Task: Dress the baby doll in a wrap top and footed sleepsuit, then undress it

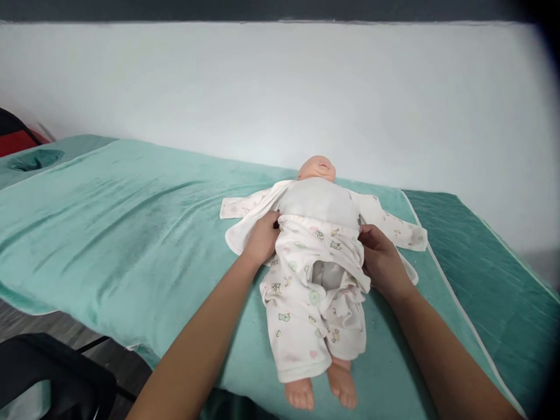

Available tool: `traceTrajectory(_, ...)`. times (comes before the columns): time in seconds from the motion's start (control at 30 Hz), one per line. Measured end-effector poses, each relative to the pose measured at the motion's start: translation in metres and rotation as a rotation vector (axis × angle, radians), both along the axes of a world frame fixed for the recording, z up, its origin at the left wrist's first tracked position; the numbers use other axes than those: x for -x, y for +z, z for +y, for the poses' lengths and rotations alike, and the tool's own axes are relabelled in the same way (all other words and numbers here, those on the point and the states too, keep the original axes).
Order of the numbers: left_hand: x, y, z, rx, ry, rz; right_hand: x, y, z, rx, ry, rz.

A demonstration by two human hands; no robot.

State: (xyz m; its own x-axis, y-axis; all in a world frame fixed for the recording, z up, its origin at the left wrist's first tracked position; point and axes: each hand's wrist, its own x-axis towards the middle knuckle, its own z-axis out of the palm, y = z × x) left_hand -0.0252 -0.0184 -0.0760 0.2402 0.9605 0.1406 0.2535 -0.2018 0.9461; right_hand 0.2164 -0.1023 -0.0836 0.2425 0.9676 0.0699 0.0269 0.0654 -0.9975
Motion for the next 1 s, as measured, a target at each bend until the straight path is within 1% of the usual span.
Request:
traceTrajectory(0.07,0.003,0.001,-0.004,-0.034,0.068,-0.066,0.0,0.002,-0.004,-0.05,-0.093,-0.096)
traceTrajectory(0.13,0.004,0.004,-0.008,-0.103,0.116,-0.164,0.001,0.005,-0.008,-0.149,-0.181,-0.196)
traceTrajectory(0.17,0.004,0.006,-0.01,-0.157,0.131,-0.186,0.002,0.007,-0.009,-0.204,-0.197,-0.241)
traceTrajectory(0.2,0.004,0.008,-0.012,-0.215,0.131,-0.184,0.003,0.008,-0.01,-0.252,-0.186,-0.283)
traceTrajectory(0.27,0.004,0.013,-0.017,-0.296,0.084,-0.142,0.005,0.01,-0.011,-0.316,-0.121,-0.344)
traceTrajectory(0.33,0.004,0.017,-0.019,-0.312,0.01,-0.101,0.006,0.009,-0.011,-0.341,-0.065,-0.378)
traceTrajectory(0.4,0.005,0.019,-0.02,-0.296,-0.06,-0.08,0.004,0.009,-0.011,-0.334,-0.03,-0.398)
traceTrajectory(0.5,0.009,0.022,-0.018,-0.236,-0.143,-0.053,-0.001,0.011,-0.009,-0.269,0.065,-0.447)
traceTrajectory(0.57,0.011,0.023,-0.017,-0.178,-0.202,-0.016,-0.004,0.015,-0.007,-0.245,0.134,-0.519)
traceTrajectory(0.6,0.012,0.023,-0.017,-0.161,-0.221,0.008,-0.005,0.017,-0.006,-0.258,0.159,-0.571)
traceTrajectory(0.67,0.012,0.024,-0.017,-0.178,-0.209,0.059,-0.005,0.02,-0.004,-0.328,0.175,-0.693)
traceTrajectory(0.73,0.011,0.024,-0.019,-0.236,-0.168,0.105,-0.004,0.022,-0.002,-0.407,0.161,-0.797)
traceTrajectory(0.8,0.009,0.025,-0.02,-0.286,-0.157,0.13,-0.001,0.023,-0.002,-0.445,0.158,-0.839)
traceTrajectory(0.9,0.006,0.03,-0.017,-0.33,-0.192,0.139,0.001,0.026,-0.001,-0.444,0.191,-0.837)
traceTrajectory(1.0,0.002,0.039,-0.005,-0.326,-0.199,0.157,-0.001,0.032,0.009,-0.375,0.175,-0.863)
